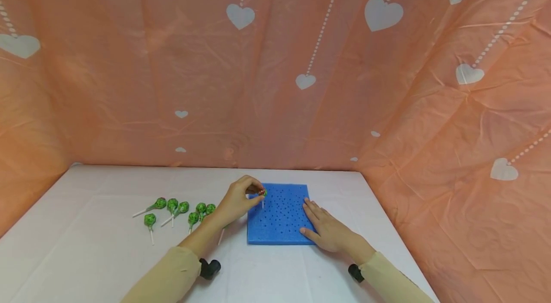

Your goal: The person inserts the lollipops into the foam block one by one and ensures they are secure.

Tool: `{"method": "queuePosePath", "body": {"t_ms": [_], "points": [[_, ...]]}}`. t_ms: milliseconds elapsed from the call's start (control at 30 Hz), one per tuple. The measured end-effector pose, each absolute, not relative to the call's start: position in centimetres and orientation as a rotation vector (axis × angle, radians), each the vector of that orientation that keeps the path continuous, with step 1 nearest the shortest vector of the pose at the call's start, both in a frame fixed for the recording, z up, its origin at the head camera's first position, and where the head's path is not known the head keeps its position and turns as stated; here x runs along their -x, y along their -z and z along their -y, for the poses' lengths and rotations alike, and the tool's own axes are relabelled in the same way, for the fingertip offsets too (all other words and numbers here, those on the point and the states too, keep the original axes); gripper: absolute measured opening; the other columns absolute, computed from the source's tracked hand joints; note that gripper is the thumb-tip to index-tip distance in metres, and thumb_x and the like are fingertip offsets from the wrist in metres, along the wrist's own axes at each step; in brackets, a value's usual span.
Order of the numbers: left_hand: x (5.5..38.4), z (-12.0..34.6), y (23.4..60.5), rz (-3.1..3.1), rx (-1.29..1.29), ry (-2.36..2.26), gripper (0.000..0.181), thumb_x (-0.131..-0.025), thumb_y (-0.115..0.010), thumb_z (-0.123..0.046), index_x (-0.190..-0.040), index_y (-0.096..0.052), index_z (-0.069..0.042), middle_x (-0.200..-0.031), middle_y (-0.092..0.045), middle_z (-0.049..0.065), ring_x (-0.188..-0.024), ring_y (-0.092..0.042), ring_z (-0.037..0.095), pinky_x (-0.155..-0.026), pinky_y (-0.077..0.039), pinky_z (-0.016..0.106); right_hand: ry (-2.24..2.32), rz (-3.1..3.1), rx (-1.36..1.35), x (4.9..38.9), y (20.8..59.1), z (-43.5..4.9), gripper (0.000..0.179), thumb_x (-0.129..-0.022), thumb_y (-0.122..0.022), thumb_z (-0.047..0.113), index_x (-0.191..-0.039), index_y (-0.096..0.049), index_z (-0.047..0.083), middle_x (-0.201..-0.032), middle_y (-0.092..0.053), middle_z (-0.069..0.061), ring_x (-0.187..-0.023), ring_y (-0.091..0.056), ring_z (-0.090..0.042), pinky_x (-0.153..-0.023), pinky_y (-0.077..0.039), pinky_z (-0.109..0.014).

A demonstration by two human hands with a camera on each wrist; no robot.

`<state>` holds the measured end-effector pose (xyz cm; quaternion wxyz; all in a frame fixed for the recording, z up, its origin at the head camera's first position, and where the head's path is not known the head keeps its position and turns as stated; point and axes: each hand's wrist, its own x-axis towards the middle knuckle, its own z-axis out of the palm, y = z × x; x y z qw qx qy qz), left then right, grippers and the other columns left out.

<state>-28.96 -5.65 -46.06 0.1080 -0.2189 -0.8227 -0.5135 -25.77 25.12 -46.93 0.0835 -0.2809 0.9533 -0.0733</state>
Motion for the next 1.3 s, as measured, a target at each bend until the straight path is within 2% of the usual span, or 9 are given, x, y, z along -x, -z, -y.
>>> {"method": "queuePosePath", "body": {"t_ms": [267, 533, 1300], "points": [[28.81, 5.7, 46.08, 2.457, 0.666, 1.487, 0.021, -0.09, -0.079, 0.0, -0.107, -0.07, -0.008, -0.106, -0.064, 0.002, -0.102, -0.067, 0.021, -0.094, -0.059, 0.043, 0.214, -2.847, 0.832, 25.75, 46.93, -25.11, 0.08, -0.109, -0.04, 0.054, -0.163, -0.021, -0.001, -0.173, -0.011, -0.016, -0.158, -0.015, -0.036, -0.126, -0.021, -0.053], [28.84, 5.91, 45.81, 2.531, 0.699, 1.313, 0.02, -0.09, -0.082, -0.006, -0.105, -0.072, -0.016, -0.103, -0.066, -0.005, -0.1, -0.067, 0.017, -0.095, -0.058, 0.045, 0.217, -2.852, 0.842, 25.68, 46.67, -25.04, 0.079, -0.109, -0.041, 0.052, -0.163, -0.021, -0.002, -0.173, -0.012, -0.017, -0.158, -0.016, -0.036, -0.126, -0.021, -0.053], [28.27, 6.09, 45.68, 2.55, 0.69, 1.173, 0.022, -0.093, -0.079, -0.012, -0.114, -0.072, -0.015, -0.112, -0.068, -0.002, -0.109, -0.067, 0.021, -0.091, -0.058, 0.042, 0.228, -2.851, 0.824, 25.69, 46.77, -24.97, 0.079, -0.109, -0.043, 0.052, -0.163, -0.021, -0.001, -0.173, -0.012, -0.017, -0.158, -0.015, -0.036, -0.126, -0.021, -0.053]]}}
